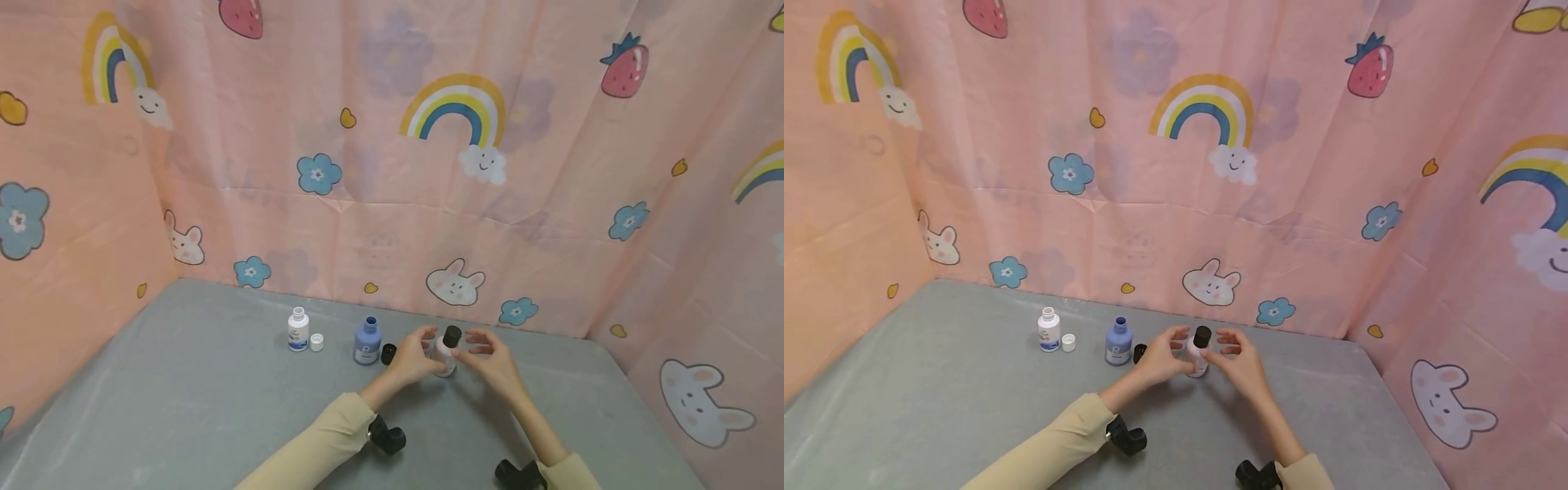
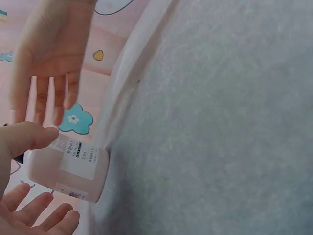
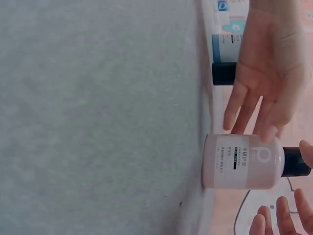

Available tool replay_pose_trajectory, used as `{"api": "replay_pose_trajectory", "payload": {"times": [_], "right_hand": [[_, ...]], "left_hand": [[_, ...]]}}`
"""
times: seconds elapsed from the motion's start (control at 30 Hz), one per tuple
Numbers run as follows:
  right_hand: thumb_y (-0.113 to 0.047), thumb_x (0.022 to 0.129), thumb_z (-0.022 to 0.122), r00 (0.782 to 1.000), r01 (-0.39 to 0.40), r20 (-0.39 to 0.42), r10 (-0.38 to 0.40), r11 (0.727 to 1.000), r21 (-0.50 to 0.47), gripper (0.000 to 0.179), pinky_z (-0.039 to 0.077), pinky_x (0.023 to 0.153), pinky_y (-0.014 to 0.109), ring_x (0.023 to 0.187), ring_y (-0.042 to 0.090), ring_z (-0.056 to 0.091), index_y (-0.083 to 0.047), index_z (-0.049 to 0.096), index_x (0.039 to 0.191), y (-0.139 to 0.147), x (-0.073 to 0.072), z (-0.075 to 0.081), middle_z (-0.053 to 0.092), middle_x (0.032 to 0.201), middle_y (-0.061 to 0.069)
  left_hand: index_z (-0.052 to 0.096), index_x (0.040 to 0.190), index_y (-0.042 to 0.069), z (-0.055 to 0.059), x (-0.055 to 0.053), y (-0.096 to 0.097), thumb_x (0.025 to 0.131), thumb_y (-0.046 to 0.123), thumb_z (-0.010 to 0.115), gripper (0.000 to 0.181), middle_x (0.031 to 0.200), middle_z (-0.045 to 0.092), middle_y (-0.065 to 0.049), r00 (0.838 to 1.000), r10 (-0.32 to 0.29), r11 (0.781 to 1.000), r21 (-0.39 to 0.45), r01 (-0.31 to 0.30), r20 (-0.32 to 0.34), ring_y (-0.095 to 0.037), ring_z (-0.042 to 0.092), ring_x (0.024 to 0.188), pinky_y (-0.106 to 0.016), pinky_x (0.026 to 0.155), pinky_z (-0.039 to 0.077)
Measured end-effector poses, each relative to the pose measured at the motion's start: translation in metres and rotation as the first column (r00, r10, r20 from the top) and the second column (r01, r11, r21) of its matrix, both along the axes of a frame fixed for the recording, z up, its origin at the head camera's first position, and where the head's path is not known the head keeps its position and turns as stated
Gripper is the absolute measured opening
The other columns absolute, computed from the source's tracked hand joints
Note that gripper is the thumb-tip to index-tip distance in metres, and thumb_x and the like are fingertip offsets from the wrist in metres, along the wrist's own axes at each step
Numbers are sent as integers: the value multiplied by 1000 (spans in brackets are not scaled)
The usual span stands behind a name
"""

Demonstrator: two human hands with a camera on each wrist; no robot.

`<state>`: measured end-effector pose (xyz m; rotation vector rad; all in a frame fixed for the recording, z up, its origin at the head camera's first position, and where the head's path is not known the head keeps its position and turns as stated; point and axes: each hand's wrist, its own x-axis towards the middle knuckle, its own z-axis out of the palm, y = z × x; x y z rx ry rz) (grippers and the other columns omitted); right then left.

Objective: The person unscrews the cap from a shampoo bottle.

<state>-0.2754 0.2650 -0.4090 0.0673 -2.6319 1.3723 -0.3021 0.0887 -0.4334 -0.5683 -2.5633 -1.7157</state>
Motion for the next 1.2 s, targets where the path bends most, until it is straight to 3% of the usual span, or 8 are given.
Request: {"api": "replay_pose_trajectory", "payload": {"times": [0.3,0.57,0.9,1.2], "right_hand": [[-29,83,75,999,-17,-27,17,1000,17,56,52,79,35,109,33,58,-8,53,130,-3,-6,11,58,125,18],[-28,80,78,999,-29,-19,30,999,18,55,50,75,31,106,32,59,-9,56,127,-7,-10,12,60,124,17],[-19,79,78,997,-47,-67,47,999,13,48,49,67,27,97,31,61,-5,59,121,-8,-11,8,61,117,19],[-19,81,77,997,-42,-68,43,999,19,44,49,68,27,96,28,61,-6,61,120,-10,-9,8,62,117,18]], "left_hand": [[52,133,3,-6,-4,9,71,13,82,69,126,61,-17,1000,-6,1000,7,6,-15,-30,61,112,-41,91,52],[52,132,4,-10,-3,12,72,13,83,69,123,61,-18,1000,1,999,34,-2,21,-28,63,108,-39,89,53],[57,120,3,-15,-3,14,71,10,84,56,110,65,-15,1000,26,998,54,-25,-13,-23,66,97,-34,82,54],[60,116,6,-16,-1,16,69,15,86,54,105,68,-12,995,80,996,42,-78,-56,-20,68,91,-31,76,54]]}}
